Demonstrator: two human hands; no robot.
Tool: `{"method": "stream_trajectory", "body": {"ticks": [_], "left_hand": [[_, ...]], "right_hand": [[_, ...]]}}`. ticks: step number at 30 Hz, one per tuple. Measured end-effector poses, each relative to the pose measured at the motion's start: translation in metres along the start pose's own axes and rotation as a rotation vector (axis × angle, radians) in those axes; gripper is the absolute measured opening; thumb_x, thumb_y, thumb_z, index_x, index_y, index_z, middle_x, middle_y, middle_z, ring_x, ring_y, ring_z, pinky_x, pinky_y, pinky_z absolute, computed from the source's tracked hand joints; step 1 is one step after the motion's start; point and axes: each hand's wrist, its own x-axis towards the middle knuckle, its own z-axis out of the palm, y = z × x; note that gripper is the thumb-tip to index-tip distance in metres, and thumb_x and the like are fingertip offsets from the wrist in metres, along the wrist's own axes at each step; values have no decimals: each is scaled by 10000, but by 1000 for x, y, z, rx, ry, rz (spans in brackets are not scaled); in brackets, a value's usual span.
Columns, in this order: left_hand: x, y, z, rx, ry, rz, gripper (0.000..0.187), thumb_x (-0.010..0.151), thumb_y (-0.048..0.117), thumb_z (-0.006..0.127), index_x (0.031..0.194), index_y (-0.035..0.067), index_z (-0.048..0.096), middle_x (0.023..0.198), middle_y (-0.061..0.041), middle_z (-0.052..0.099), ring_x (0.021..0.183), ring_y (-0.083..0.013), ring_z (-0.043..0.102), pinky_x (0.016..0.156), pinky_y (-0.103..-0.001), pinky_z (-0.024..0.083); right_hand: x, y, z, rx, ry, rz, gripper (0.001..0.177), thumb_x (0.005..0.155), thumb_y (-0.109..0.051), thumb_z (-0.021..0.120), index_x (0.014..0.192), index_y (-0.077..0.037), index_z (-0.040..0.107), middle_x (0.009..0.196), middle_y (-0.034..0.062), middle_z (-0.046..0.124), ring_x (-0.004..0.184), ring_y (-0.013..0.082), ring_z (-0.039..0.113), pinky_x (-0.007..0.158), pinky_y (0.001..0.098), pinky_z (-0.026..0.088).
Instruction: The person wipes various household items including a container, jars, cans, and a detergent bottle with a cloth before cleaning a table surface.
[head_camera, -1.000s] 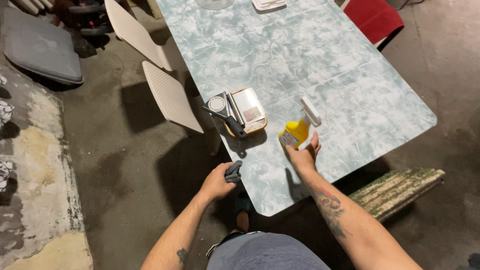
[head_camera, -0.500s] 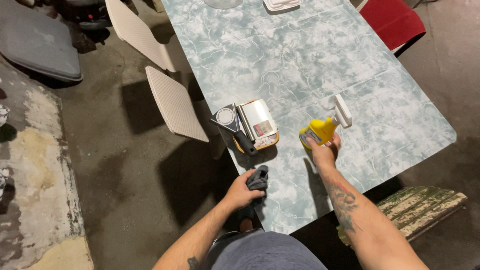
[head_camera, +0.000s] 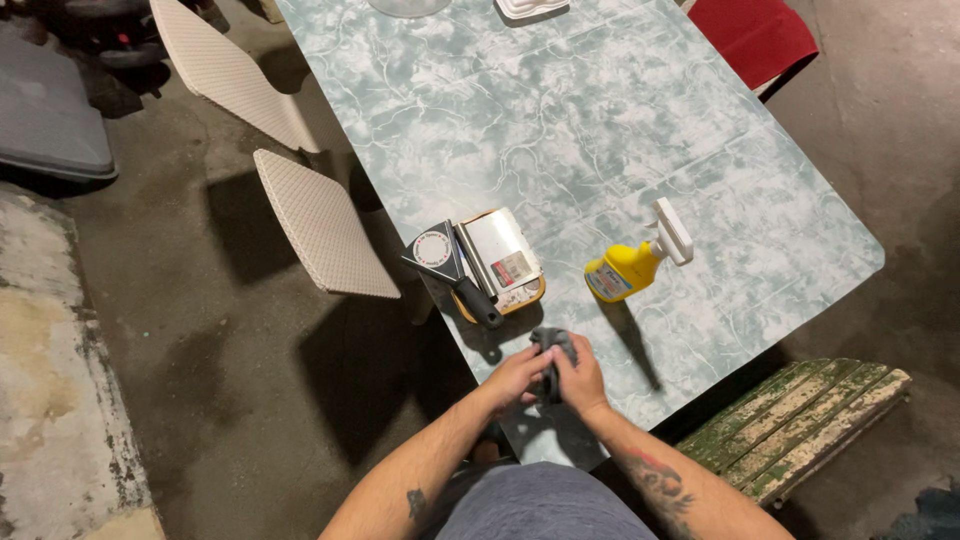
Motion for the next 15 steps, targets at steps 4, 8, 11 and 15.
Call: {"method": "stream_trajectory", "body": {"ticks": [4,8,11,15], "left_hand": [[-2,-16,-43,-108,280,128,405,964,287,669,1162,-66,666,949,-136,653,683,-157,623,542,-304,518],[-1,-9,-80,-364,552,287,354,964,243,623,1186,-32,605,922,-66,637,658,-136,609,510,-294,518],[-6,13,-95,-270,573,319,375,987,253,624,1312,65,629,948,-88,596,699,-159,585,577,-281,541],[-13,38,-92,-186,552,336,395,973,233,619,1337,80,594,1170,-54,688,924,-133,671,667,-277,576]], "right_hand": [[31,22,-9,13,18,169,397,840,-95,658,1230,-25,689,1089,134,721,992,221,671,897,320,519],[69,35,-16,153,-133,238,441,850,-124,601,1264,-21,712,1088,129,738,946,207,661,859,312,524],[90,25,-11,254,-248,197,397,957,-244,597,1240,4,724,1136,97,749,1020,158,657,918,263,491],[105,-11,8,94,-210,353,417,999,-328,621,1232,3,721,1102,93,759,995,157,672,886,278,514]]}}
